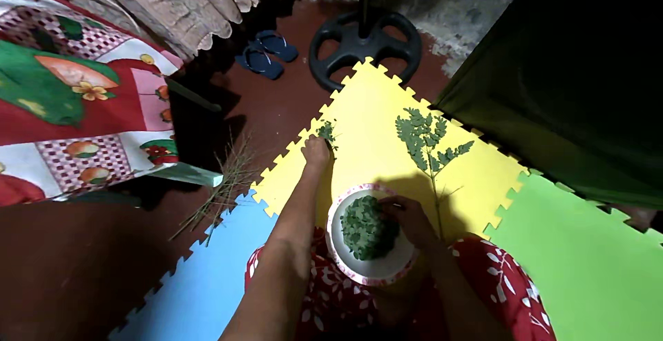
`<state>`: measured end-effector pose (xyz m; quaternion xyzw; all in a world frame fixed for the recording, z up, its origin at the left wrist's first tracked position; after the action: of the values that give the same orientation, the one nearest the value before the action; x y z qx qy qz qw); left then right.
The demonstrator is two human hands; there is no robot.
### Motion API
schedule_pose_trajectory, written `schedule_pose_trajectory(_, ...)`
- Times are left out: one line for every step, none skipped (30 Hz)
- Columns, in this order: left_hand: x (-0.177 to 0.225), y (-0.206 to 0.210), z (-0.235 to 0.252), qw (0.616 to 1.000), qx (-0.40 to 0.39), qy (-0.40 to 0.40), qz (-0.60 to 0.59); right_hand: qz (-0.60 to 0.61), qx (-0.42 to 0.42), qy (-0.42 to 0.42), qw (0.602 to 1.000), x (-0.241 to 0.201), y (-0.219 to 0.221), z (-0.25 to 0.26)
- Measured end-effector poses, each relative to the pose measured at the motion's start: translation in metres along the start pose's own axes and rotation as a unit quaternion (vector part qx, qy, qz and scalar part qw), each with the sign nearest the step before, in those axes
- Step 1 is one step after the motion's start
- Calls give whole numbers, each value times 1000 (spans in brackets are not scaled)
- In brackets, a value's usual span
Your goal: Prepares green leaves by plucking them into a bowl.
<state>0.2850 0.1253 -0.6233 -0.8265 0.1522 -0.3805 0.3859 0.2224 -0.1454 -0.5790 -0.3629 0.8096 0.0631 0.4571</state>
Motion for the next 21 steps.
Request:
schedule_pose_trajectory(-2,0,0,1000,13,10,-5,-7,3,1,1000,-1,0,0)
schedule_pose_trajectory(-3,-2,-4,999,18,23,-16,-10,8,0,1000,-2,0,0)
schedule_pose_trajectory(-3,-5,-11,998,18,46,-33,-7,15,-3,1000,-1,-1,0)
schedule_pose_trajectory(-1,-9,-24,995,10,80,-58,4,25,-9,1000,0,-1,0)
schedule_pose_trajectory(1,-12,-41,989,-12,122,-89,19,35,-17,999,1,0,-1)
schedule_pose_trajectory(4,-14,-63,977,-44,163,-129,35,45,-26,998,2,0,-2)
schedule_pose_trajectory(6,-14,-88,962,-90,190,-176,47,52,-31,997,2,1,-5)
schedule_pose_trajectory(10,-11,-114,945,-149,190,-219,55,55,-34,996,2,2,-6)
schedule_pose_trajectory(14,-7,-139,929,-202,186,-248,65,60,-37,995,2,3,-8)
schedule_pose_trajectory(17,-3,-161,916,-236,188,-266,79,64,-39,994,2,5,-10)
schedule_pose_trajectory(17,3,-179,908,-249,194,-276,97,72,-46,992,2,8,-13)
schedule_pose_trajectory(16,9,-192,907,-238,197,-288,117,77,-54,989,3,12,-17)
schedule_pose_trajectory(14,14,-202,909,-210,199,-300,137,78,-62,986,3,15,-21)
schedule_pose_trajectory(13,18,-208,912,-175,195,-316,153,73,-71,983,3,17,-25)
schedule_pose_trajectory(11,21,-212,910,-141,187,-343,163,66,-86,981,5,18,-29)
schedule_pose_trajectory(11,22,-215,903,-115,171,-377,169,61,-102,978,7,19,-32)
schedule_pose_trajectory(11,23,-216,893,-102,150,-412,171,60,-121,976,10,19,-34)
schedule_pose_trajectory(10,23,-218,879,-98,130,-447,169,61,-142,973,12,18,-35)
schedule_pose_trajectory(10,23,-219,866,-99,111,-477,160,60,-167,971,14,18,-37)
schedule_pose_trajectory(10,23,-221,855,-102,93,-500,144,58,-191,969,14,17,-38)
schedule_pose_trajectory(10,23,-223,844,-108,78,-519,124,60,-212,967,13,17,-39)
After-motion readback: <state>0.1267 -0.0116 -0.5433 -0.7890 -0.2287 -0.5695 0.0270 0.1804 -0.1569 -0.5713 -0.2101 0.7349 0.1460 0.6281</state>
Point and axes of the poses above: each hand's wrist, its own z-axis towards the middle knuckle, its own y-axis out of the palm, x = y × z, the point moved 1 cm from there along z, towards the middle knuckle, and after that the axes turned 14 degrees about -z, right-handed, at the moved point
